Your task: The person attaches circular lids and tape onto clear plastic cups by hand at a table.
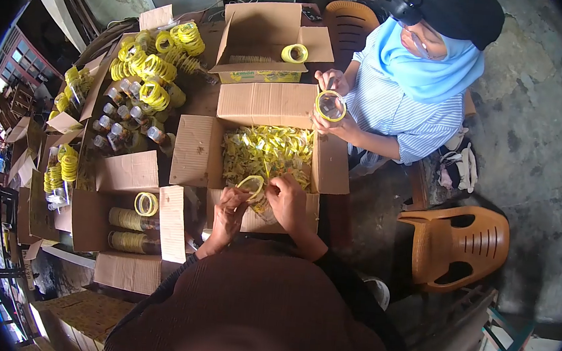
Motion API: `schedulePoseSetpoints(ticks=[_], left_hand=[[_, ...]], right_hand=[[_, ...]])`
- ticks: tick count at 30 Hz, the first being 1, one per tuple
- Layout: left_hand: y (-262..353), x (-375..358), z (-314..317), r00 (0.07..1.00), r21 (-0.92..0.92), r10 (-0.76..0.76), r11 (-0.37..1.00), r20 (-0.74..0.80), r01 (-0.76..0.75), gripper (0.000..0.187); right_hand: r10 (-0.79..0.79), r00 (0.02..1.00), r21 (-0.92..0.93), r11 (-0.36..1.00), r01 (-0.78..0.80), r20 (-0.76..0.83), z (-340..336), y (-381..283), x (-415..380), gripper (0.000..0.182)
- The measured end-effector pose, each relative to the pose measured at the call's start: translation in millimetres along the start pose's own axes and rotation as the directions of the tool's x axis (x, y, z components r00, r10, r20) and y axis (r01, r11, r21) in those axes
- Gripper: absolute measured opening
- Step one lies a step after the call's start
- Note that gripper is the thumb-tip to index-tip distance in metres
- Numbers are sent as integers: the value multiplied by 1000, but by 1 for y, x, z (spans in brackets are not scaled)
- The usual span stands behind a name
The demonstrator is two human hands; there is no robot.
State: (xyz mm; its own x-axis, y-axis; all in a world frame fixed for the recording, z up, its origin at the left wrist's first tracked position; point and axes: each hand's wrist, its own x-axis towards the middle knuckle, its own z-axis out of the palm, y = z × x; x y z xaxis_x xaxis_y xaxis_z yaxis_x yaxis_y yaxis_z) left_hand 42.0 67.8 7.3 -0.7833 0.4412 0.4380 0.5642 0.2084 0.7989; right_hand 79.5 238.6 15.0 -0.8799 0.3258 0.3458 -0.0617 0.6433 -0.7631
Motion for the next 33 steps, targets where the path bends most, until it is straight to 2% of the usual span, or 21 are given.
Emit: schedulePoseSetpoints(ticks=[2, 6, 8, 10, 14, 17, 19, 20, 22, 29, 31, 32, 33], left_hand=[[-3, 1, -3, 1000, 16, -10, 1000, -9, 11, 23], [-1, 4, 0, 997, -23, -18, 1000, -69, 17, 17], [2, 4, -1, 998, 14, -32, 999, -54, 33, 15], [5, 5, -1, 998, 51, -49, 997, -39, 51, 13], [4, 5, 0, 998, 82, -20, 996, -58, 24, 12], [2, 2, 1, 995, 74, -65, 995, -73, 71, 12], [1, 1, 2, 995, 98, -69, 992, -75, 76, 10], [2, 2, 1, 995, 97, -68, 992, -74, 75, 10], [7, 4, 1, 993, 90, -88, 991, -78, 95, 9], [-1, -1, 7, 994, 118, -89, 988, -70, 97, 9], [0, -4, 9, 998, 62, 11, 998, -60, -8, 10], [1, -5, 9, 998, 62, 10, 998, -60, -6, 10], [4, -5, 9, 999, 73, -6, 997, -49, 10, 11]], right_hand=[[48, 999, 69, 996, -47, -6, -2, -4, -3, 12], [-11, 999, 91, 996, 14, -33, -1, -6, -12, 13], [-26, 999, 93, 995, 28, -30, -2, -9, -15, 13], [-76, 996, 41, 996, 74, 51, -7, -18, -17, 19], [-101, 994, 18, 995, 101, 35, -7, -20, -16, 20], [-146, 989, -44, 988, 146, -4, -9, -21, -17, 20], [-245, 970, -149, 958, 244, 11, -10, -28, -19, 20], [-244, 970, -151, 958, 243, 10, -8, -26, -19, 20], [-345, 938, -180, 922, 343, 24, -4, -21, -20, 20], [-333, 941, -231, 912, 339, 64, 3, -15, -19, 20], [-239, 967, -246, 936, 253, 85, 4, -13, -14, 17], [-238, 967, -246, 936, 252, 87, 4, -10, -11, 17], [-171, 985, -159, 972, 172, 22, 3, -6, -7, 16]])
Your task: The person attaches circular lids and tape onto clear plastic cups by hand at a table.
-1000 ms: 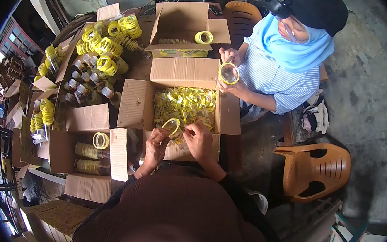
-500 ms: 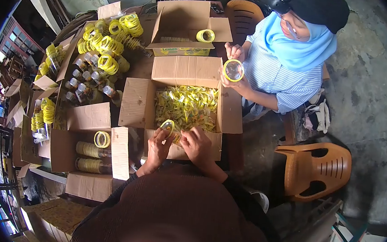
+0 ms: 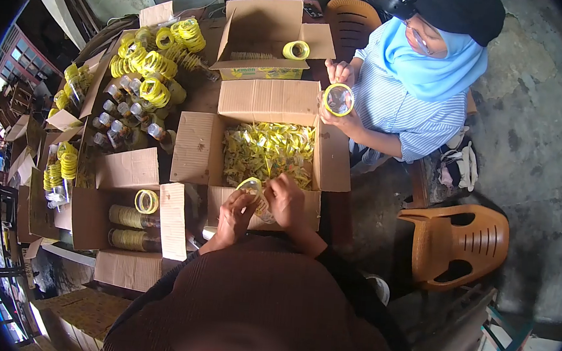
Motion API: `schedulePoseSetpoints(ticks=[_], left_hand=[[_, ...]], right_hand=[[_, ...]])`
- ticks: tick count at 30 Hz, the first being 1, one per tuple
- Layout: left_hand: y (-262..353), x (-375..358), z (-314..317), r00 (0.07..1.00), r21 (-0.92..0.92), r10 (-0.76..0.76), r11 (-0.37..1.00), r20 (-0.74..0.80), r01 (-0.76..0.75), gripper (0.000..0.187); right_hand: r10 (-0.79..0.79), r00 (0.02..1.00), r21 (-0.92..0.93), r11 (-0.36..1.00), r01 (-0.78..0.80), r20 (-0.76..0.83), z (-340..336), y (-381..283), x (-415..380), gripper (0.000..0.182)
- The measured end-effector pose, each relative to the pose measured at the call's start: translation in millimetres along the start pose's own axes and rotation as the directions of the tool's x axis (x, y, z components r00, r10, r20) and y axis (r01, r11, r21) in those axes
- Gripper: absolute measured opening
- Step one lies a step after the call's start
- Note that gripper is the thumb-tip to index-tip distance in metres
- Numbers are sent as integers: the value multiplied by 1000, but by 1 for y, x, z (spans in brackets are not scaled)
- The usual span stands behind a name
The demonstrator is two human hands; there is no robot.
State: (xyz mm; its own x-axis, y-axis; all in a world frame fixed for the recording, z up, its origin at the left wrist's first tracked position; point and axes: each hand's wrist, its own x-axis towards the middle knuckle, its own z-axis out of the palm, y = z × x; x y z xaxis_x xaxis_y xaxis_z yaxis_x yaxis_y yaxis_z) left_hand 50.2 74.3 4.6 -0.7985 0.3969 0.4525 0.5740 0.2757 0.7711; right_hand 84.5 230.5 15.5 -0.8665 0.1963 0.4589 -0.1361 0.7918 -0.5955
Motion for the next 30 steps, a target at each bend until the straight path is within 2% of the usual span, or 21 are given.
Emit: schedulePoseSetpoints(ticks=[2, 3, 6, 11, 15, 18, 24, 27, 29, 30], left_hand=[[1, 4, -2, 999, 10, -41, 999, -1, 41, 12], [-1, 5, -3, 999, 14, -43, 999, -3, 43, 12], [-5, 6, -3, 996, -30, -88, 996, -22, 88, 12], [-2, 8, -4, 999, 36, -48, 998, -21, 48, 12], [1, 9, -4, 999, 7, -54, 999, -3, 54, 12], [-5, 8, -4, 998, -6, -61, 998, 4, 61, 12], [-19, -1, -1, 1000, 2, -9, 1000, -17, 9, 12], [-14, -2, -1, 998, -27, -54, 998, 17, 55, 13], [1, 2, -1, 997, -48, 78, 996, -17, -79, 14], [-3, 3, 0, 996, -27, 87, 996, -23, -88, 16]], right_hand=[[106, 990, 169, 981, -90, -88, 3, 9, 2, 15], [105, 991, 173, 981, -89, -85, -1, 6, 3, 15], [90, 993, 147, 986, -77, -81, -10, -6, -2, 15], [-87, 990, 32, 995, 91, -107, -12, -16, -9, 18], [-112, 992, 8, 994, 112, -66, -10, -14, -7, 18], [-52, 999, 27, 998, 52, -3, -6, -12, -6, 18], [-131, 991, -48, 990, 133, 36, 1, -11, -6, 17], [-88, 992, -121, 988, 98, 86, 2, -7, -2, 13], [91, 987, -68, 994, -83, 130, -3, 1, 5, 11], [83, 996, -3, 997, -83, 40, -1, 4, 6, 12]])
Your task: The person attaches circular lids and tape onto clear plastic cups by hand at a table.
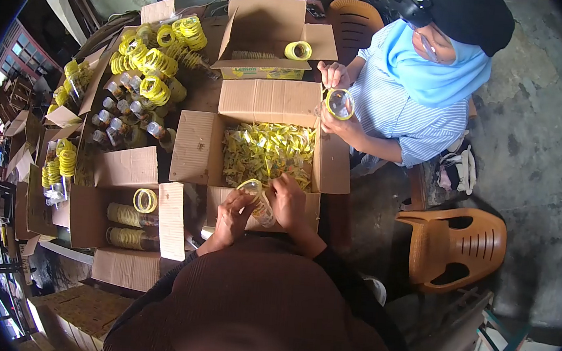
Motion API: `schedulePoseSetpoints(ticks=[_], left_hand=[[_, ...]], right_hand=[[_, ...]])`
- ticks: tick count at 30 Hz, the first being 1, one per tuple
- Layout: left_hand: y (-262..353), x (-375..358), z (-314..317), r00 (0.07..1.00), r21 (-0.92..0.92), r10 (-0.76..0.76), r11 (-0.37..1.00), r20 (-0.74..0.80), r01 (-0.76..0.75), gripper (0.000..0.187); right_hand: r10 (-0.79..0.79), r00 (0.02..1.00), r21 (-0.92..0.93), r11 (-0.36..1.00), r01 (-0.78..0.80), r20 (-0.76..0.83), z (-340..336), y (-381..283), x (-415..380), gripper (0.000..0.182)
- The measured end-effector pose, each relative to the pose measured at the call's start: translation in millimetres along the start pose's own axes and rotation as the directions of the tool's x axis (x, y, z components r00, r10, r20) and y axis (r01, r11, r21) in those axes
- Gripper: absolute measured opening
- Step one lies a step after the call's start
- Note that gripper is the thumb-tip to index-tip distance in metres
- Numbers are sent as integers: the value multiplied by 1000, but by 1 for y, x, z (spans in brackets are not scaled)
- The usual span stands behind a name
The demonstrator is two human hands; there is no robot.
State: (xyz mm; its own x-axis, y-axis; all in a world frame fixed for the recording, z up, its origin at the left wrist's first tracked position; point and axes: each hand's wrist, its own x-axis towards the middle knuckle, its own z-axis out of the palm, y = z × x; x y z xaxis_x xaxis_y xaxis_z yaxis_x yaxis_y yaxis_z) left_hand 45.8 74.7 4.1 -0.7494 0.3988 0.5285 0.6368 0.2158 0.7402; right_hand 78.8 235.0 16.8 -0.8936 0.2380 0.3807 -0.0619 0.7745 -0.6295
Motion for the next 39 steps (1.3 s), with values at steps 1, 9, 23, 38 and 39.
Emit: schedulePoseSetpoints(ticks=[1, 9, 23, 38, 39], left_hand=[[-2, 1, -1, 1000, 4, -1, 1000, -5, 1, 16], [-6, 4, -7, 985, 32, -169, 985, -18, 170, 12], [-4, 2, 0, 993, -17, -115, 993, 3, 115, 15], [-16, 19, -34, 998, 3, 6, 1000, 57, -6, 28], [-16, 19, -36, 999, 3, 1, 1000, 43, -1, 28]], right_hand=[[-5, 1000, 3, 1000, 5, 3, 1, 1, 0, 12], [-119, 987, 107, 986, 131, -112, -4, -21, -13, 14], [24, 995, 0, 1000, -24, 96, 6, 12, 0, 13], [69, 947, 32, 996, -83, 313, 27, 75, -37, 15], [-100, 978, -26, 994, 106, 181, 26, 74, -35, 15]])
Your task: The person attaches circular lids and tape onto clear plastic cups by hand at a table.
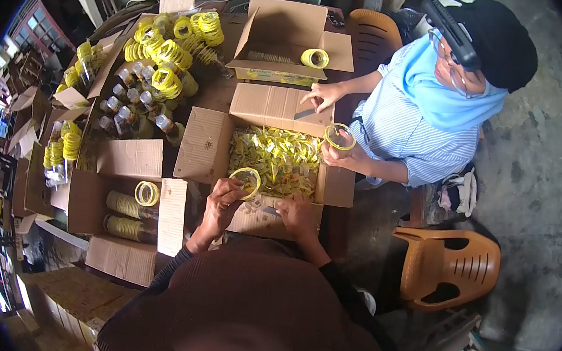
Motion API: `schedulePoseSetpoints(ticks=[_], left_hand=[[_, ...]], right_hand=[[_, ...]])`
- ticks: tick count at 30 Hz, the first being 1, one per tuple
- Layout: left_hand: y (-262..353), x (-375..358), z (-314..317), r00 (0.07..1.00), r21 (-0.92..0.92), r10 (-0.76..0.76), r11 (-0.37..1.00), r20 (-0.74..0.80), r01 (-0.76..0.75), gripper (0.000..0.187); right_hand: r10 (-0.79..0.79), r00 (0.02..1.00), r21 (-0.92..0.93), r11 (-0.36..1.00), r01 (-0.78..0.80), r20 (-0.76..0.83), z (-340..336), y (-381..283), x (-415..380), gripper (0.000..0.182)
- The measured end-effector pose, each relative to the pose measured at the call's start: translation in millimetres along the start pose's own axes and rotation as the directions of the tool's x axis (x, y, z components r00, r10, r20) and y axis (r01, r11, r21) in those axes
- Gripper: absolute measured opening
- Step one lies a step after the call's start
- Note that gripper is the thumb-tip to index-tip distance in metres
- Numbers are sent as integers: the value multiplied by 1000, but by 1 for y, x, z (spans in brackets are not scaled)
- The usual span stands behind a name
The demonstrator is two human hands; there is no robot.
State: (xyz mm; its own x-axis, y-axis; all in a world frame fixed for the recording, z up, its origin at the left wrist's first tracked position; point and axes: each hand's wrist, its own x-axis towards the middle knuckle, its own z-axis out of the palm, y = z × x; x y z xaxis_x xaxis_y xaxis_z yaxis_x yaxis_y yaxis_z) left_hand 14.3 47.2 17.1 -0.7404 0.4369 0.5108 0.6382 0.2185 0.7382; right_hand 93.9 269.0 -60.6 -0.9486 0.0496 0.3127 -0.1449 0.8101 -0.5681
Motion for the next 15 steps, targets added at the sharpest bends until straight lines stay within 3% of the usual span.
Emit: schedulePoseSetpoints(ticks=[1, 3, 4, 6, 10, 13, 15], left_hand=[[0, 1, -1, 999, 18, 25, 1000, 27, -26, 28], [-7, -1, 0, 997, 25, 49, 998, 60, -50, 35], [-5, 0, -1, 999, 23, 37, 999, 36, -38, 35], [0, 6, -4, 989, 14, 85, 996, 120, -87, 29], [-5, 6, 1, 975, 3, 138, 990, 173, -140, 34], [-12, 6, 2, 960, 17, 216, 975, 176, -222, 33], [-13, 8, -3, 975, 19, 182, 982, 126, -186, 30]], right_hand=[[-13, 1000, -4, 1000, 13, 13, 0, -1, 3, 15], [243, 969, 293, 925, -244, 39, 1, -6, 11, 14], [227, 972, 281, 931, -234, 56, -4, -13, 17, 14], [335, 928, 665, 658, -353, 162, -17, -29, 25, 15], [161, 930, 689, 632, -355, 331, -21, -37, 28, 9], [187, 940, 714, 614, -338, 284, -29, -41, 29, 8], [256, 929, 684, 628, -370, 267, -37, -31, 29, 9]])
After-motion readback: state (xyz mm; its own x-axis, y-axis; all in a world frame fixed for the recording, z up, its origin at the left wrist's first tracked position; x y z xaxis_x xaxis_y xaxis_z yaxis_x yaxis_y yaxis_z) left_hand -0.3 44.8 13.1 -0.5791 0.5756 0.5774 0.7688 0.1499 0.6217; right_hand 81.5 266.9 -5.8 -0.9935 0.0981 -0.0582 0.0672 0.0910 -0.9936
